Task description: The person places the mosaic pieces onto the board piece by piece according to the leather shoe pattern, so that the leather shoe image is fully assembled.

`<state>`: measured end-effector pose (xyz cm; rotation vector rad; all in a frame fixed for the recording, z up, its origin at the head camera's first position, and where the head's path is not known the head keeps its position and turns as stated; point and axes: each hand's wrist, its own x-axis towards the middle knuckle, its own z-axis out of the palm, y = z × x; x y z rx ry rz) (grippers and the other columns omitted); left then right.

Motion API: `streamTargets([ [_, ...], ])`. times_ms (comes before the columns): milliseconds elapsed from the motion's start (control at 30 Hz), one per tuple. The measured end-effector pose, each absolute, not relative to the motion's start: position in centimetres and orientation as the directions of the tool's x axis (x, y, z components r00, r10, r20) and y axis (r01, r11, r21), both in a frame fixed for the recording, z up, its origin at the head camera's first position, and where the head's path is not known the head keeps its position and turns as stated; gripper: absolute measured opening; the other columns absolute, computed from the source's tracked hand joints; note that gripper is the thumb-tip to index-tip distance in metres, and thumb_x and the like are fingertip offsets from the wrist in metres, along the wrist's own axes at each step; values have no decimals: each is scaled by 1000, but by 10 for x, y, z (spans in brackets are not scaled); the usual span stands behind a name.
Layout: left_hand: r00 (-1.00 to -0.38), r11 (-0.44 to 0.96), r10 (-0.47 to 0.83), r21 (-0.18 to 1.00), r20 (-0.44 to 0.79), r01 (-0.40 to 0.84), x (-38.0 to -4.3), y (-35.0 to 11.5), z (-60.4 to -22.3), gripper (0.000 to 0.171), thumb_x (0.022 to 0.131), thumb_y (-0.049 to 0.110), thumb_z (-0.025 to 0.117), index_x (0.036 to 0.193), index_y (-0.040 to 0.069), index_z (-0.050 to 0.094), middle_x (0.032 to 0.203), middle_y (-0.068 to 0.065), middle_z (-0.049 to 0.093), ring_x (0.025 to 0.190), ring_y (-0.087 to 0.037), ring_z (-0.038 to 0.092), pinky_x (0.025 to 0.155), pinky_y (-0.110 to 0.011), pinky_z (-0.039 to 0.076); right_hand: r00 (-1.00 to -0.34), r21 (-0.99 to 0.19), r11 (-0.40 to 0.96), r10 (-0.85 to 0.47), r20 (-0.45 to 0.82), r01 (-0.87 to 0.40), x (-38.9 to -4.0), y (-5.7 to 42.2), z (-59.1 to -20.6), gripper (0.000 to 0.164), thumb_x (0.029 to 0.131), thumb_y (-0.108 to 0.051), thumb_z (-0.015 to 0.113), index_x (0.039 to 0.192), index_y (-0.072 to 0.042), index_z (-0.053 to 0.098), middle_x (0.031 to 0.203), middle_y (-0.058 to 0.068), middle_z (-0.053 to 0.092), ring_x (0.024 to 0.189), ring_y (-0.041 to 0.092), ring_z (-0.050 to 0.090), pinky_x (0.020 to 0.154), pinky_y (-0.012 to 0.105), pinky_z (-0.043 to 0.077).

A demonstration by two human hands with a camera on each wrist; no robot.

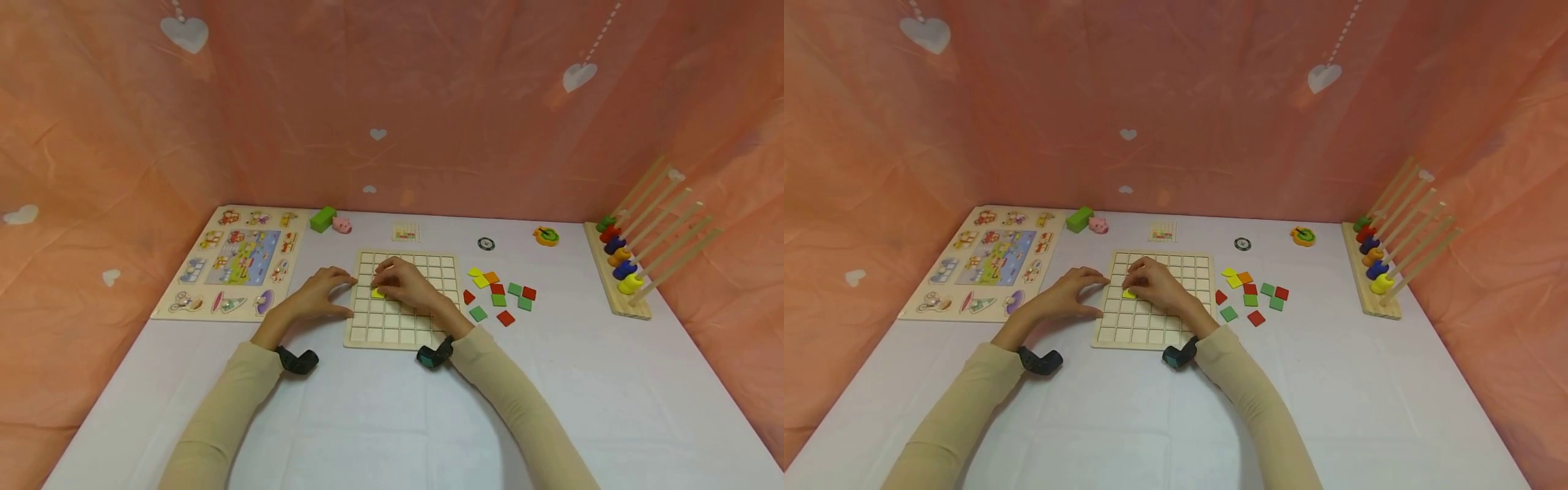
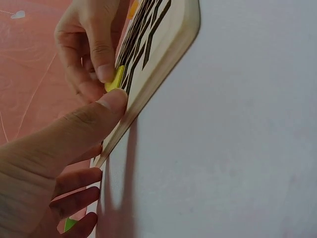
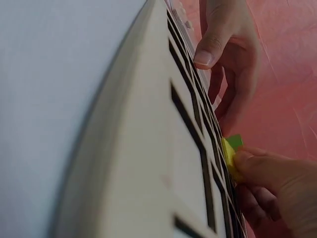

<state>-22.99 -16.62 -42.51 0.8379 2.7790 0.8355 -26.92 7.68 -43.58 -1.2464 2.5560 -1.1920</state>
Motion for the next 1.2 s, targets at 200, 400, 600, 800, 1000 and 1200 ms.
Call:
streamTargets([
  [200, -840, 693, 541, 544, 40, 473, -230, -166, -424, 65, 75, 30, 78, 129, 4, 53, 131, -19, 46, 123, -37, 37, 102, -55, 28, -681, -665, 402, -698, 221, -629, -267, 78, -435, 14, 88, -10, 64, 100, -6, 71, 105, 7, 56, 91, 17, 53, 76, 27, 45],
  [400, -839, 691, 542, 546, 43, 474, -229, -166, -424, 66, 74, 29, 78, 129, 4, 53, 131, -19, 46, 123, -37, 37, 103, -55, 27, -637, -648, 372, -735, 231, -665, -267, 77, -434, 18, 85, -11, 68, 102, -4, 70, 96, 5, 62, 88, 15, 54, 76, 25, 45],
  [600, -837, 688, 546, 548, 42, 477, -229, -167, -424, 67, 74, 30, 78, 130, 3, 52, 132, -19, 45, 123, -37, 37, 103, -55, 27, -630, -623, 387, -743, 225, -680, -266, 78, -433, 18, 84, -13, 69, 101, -7, 70, 98, 4, 61, 88, 14, 53, 76, 25, 44],
  [800, -835, 693, 550, 538, 38, 480, -231, -168, -425, 67, 75, 31, 78, 130, 3, 52, 132, -19, 45, 123, -37, 37, 102, -55, 28, -632, -623, 395, -746, 212, -675, -266, 79, -430, 22, 85, -14, 69, 106, -7, 69, 100, 5, 61, 88, 15, 53, 75, 25, 43],
  [1000, -840, 695, 542, 541, 38, 473, -231, -168, -426, 67, 74, 31, 78, 130, 4, 53, 132, -19, 45, 124, -37, 37, 102, -55, 28, -666, -636, 403, -706, 242, -658, -269, 93, -418, 27, 86, -13, 67, 111, -3, 65, 100, 10, 60, 88, 19, 54, 76, 29, 48],
  [1200, -839, 694, 543, 542, 40, 475, -231, -167, -426, 67, 74, 30, 78, 130, 4, 52, 132, -19, 44, 124, -36, 36, 103, -53, 27, -741, -636, 468, -619, 260, -614, -275, 132, -402, 24, 87, -10, 65, 109, 0, 66, 102, 14, 61, 91, 25, 55, 80, 38, 49],
])
